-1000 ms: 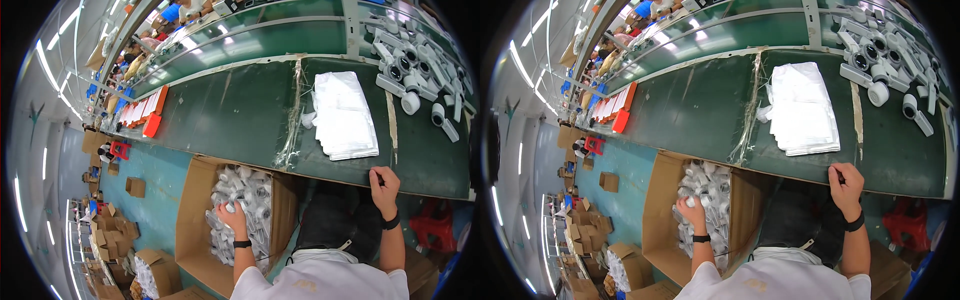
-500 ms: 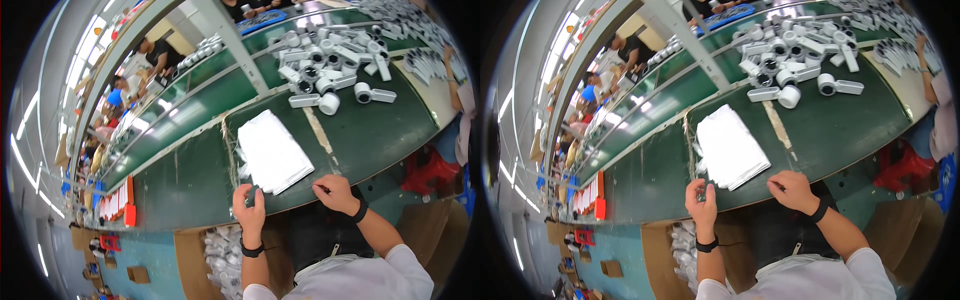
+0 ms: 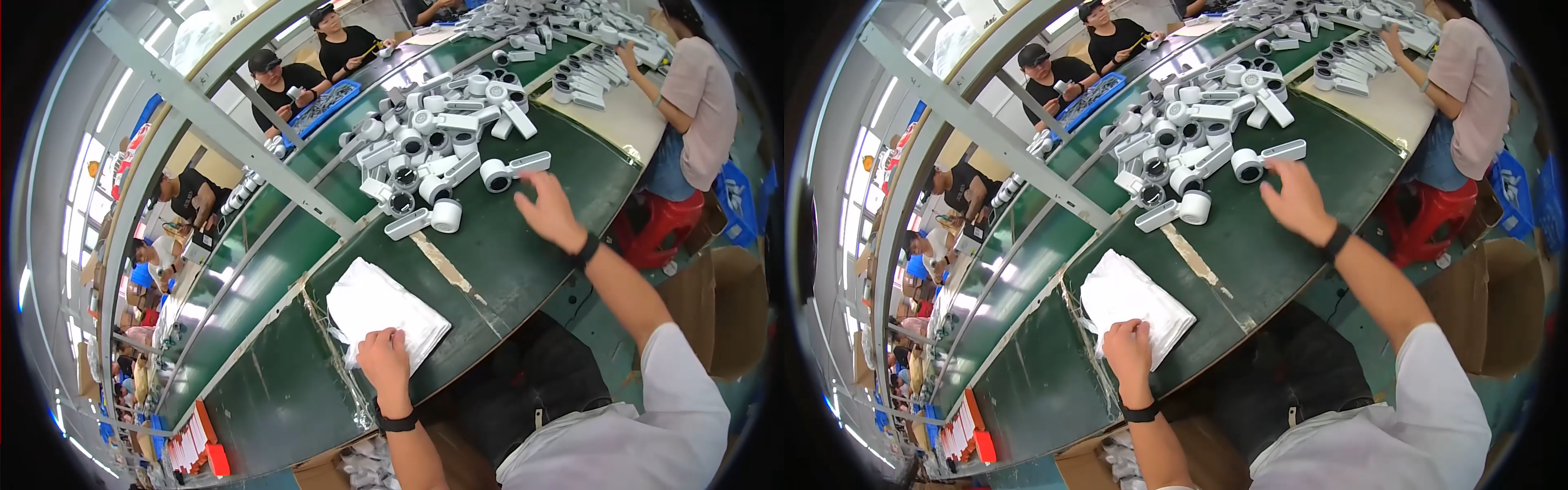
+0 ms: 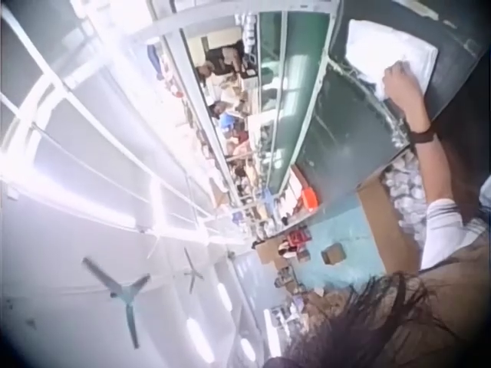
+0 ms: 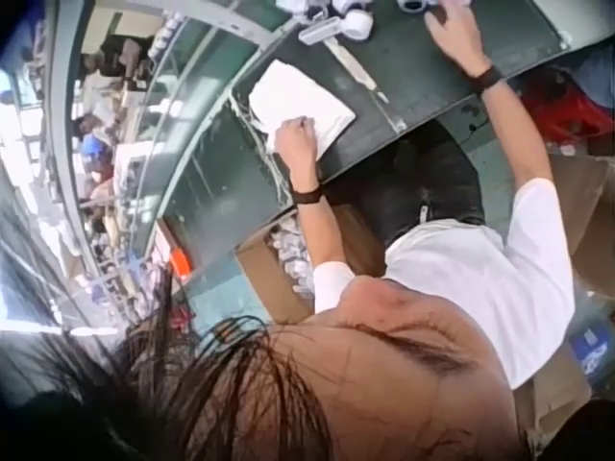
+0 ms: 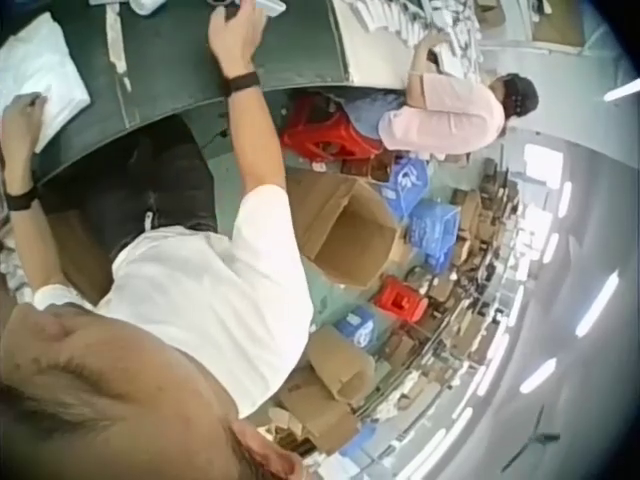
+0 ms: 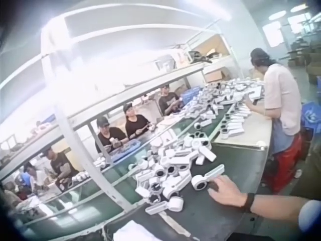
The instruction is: The person picks up a handheld fan, slides it into a plastic bag, and places the bagged fan into a cardboard box, repeating the process for several fans.
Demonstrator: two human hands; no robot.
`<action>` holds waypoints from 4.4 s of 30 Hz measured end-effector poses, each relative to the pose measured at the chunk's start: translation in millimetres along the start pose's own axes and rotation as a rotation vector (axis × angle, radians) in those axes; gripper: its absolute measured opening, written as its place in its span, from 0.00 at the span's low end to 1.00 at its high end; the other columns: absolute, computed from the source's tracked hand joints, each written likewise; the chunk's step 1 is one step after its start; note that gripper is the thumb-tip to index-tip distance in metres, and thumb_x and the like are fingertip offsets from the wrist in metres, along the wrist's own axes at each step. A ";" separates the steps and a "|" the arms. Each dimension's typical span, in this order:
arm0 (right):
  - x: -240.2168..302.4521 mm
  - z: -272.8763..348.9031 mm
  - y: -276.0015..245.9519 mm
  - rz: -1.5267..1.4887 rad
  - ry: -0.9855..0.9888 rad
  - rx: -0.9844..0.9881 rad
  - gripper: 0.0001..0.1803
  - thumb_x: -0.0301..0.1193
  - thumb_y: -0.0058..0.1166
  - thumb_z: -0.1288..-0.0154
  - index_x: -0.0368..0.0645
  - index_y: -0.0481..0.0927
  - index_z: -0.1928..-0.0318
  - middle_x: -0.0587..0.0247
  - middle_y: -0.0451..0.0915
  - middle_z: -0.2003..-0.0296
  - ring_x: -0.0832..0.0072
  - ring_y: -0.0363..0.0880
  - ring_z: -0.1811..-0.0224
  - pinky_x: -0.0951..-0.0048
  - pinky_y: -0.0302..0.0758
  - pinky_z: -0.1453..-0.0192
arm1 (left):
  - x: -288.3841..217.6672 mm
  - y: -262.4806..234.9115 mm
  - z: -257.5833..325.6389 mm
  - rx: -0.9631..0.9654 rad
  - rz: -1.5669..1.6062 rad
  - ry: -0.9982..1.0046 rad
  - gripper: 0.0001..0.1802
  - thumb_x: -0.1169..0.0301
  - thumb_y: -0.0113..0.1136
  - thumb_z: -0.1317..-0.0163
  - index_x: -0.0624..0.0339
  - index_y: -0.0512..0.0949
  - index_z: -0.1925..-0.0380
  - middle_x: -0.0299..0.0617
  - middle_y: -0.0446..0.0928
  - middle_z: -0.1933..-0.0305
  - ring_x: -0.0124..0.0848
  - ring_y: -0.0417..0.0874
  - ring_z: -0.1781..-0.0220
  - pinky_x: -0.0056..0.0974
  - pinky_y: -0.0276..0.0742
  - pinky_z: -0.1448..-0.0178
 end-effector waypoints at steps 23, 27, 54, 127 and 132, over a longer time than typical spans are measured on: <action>87.5 102.9 41.1 -0.905 0.458 0.614 0.23 0.28 0.72 0.52 0.41 0.76 0.56 0.73 0.78 0.67 0.85 0.74 0.66 0.78 0.74 0.60 | -22.6 14.2 49.0 -0.131 0.950 -0.461 0.11 0.71 0.59 0.33 0.71 0.80 0.61 0.34 0.78 0.69 0.19 0.74 0.68 0.24 0.70 0.63; 129.5 143.2 63.0 -0.949 0.386 0.642 0.27 0.32 0.74 0.53 0.36 0.78 0.53 0.66 0.81 0.62 0.81 0.77 0.60 0.75 0.75 0.53 | -40.9 20.0 48.0 -0.123 0.992 -0.425 0.12 0.70 0.59 0.33 0.72 0.80 0.61 0.34 0.78 0.69 0.19 0.75 0.68 0.25 0.71 0.63; 116.7 114.6 77.6 -1.041 0.607 0.560 0.20 0.25 0.67 0.47 0.36 0.76 0.54 0.67 0.78 0.65 0.83 0.75 0.68 0.77 0.73 0.63 | 78.8 -100.3 116.9 -0.911 0.836 -0.704 0.08 0.73 0.54 0.34 0.67 0.76 0.58 0.42 0.78 0.60 0.31 0.79 0.62 0.35 0.77 0.57; 146.7 128.1 30.3 -0.974 0.429 0.673 0.22 0.28 0.66 0.47 0.37 0.77 0.52 0.69 0.81 0.65 0.80 0.77 0.65 0.76 0.74 0.57 | -14.9 -14.1 86.7 -0.168 1.318 -0.624 0.08 0.71 0.58 0.33 0.67 0.78 0.62 0.29 0.75 0.70 0.14 0.69 0.72 0.21 0.62 0.69; 166.3 132.9 -0.8 -0.825 0.055 1.166 0.39 0.29 0.67 0.47 0.40 0.64 0.35 0.63 0.82 0.65 0.76 0.78 0.67 0.74 0.74 0.59 | -22.0 -22.2 76.7 -0.197 1.263 -0.569 0.08 0.72 0.58 0.33 0.68 0.78 0.61 0.29 0.75 0.71 0.15 0.69 0.71 0.22 0.63 0.67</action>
Point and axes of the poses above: each hand's wrist, its own z-axis away from the middle knuckle, its own y-axis out of the palm, x = y × z, the point moved 10 cm from there along -z, towards the middle knuckle
